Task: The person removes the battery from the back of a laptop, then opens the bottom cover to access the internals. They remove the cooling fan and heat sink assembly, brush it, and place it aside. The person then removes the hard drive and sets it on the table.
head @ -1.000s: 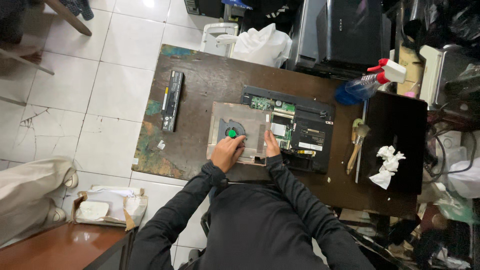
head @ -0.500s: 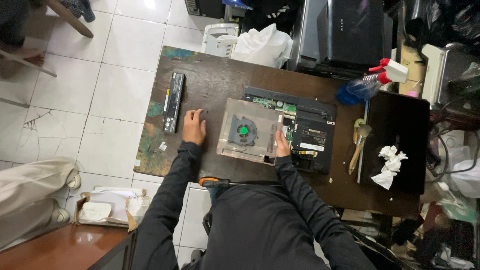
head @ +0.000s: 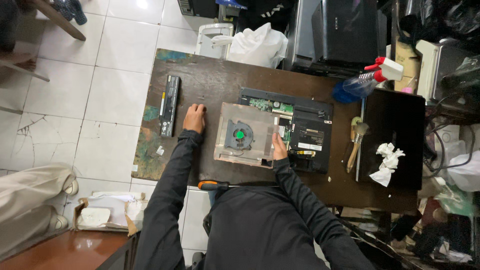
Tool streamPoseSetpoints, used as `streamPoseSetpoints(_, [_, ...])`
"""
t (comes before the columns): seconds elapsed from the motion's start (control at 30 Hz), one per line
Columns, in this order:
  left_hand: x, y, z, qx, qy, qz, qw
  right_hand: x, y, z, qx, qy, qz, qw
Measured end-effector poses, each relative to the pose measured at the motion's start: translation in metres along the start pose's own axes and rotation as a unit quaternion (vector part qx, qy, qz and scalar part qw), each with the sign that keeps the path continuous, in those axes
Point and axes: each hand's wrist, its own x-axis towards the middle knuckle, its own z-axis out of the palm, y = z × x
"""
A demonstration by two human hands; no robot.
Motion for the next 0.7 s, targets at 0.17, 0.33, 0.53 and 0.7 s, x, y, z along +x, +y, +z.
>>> streamPoseSetpoints(0.17, [-0.012, 0.038, -0.013, -0.222, 0.011, 0.043, 0.974, -0.004, 0.003, 0.006, -0.015, -0.039, 0.001, 0.999])
streamPoseSetpoints(0.33, [-0.047, 0.105, -0.009, -0.286, -0.068, 0.118, 0.948, -0.004, 0.002, 0.009, -0.053, -0.041, -0.004, 0.998])
streamPoseSetpoints(0.53, [-0.05, 0.128, -0.003, -0.196, -0.056, 0.173, 0.964, -0.006, 0.001, 0.011, -0.003, -0.055, -0.011, 0.998])
streamPoseSetpoints(0.7, [-0.051, 0.128, -0.004, -0.199, -0.064, 0.164, 0.964, -0.001, 0.004, 0.002, -0.007, -0.057, -0.006, 0.998])
